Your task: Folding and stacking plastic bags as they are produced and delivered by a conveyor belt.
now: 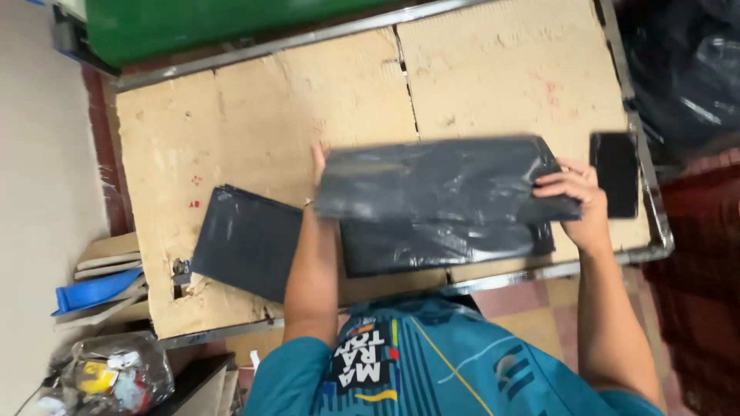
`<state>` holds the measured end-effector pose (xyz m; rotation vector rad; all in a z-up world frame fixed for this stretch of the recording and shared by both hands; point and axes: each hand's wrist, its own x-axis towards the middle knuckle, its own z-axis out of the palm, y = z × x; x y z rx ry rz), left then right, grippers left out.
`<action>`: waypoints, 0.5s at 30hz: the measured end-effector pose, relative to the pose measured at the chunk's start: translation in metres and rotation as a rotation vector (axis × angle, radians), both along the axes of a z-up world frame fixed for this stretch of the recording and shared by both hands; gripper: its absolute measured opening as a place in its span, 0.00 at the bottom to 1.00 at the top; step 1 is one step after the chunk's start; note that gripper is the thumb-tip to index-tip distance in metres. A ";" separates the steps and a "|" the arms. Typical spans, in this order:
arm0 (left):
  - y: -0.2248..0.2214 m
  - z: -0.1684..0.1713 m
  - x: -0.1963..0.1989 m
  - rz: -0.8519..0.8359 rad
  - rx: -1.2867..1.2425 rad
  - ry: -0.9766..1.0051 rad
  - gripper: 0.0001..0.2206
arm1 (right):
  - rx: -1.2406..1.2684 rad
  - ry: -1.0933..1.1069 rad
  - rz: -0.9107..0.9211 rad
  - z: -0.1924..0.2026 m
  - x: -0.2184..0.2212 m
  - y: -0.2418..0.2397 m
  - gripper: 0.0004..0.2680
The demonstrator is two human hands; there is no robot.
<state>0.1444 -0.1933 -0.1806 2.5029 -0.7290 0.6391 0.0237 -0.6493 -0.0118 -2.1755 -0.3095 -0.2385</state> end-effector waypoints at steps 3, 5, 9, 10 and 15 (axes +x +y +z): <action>-0.006 0.034 -0.006 -0.073 -1.424 0.825 0.30 | -0.053 0.094 -0.020 -0.057 -0.042 -0.020 0.05; -0.017 0.058 -0.023 0.502 -1.342 1.145 0.35 | -0.116 0.125 -0.120 -0.088 -0.057 -0.027 0.09; -0.016 -0.026 -0.030 0.567 -1.060 1.123 0.35 | -0.167 0.142 -0.161 -0.114 -0.066 -0.036 0.12; -0.017 -0.033 -0.031 0.588 -1.012 1.096 0.34 | -0.211 0.160 -0.178 -0.115 -0.067 -0.036 0.13; -0.020 -0.027 -0.039 0.639 -0.805 1.049 0.41 | -0.414 0.256 -0.176 -0.104 -0.072 -0.040 0.22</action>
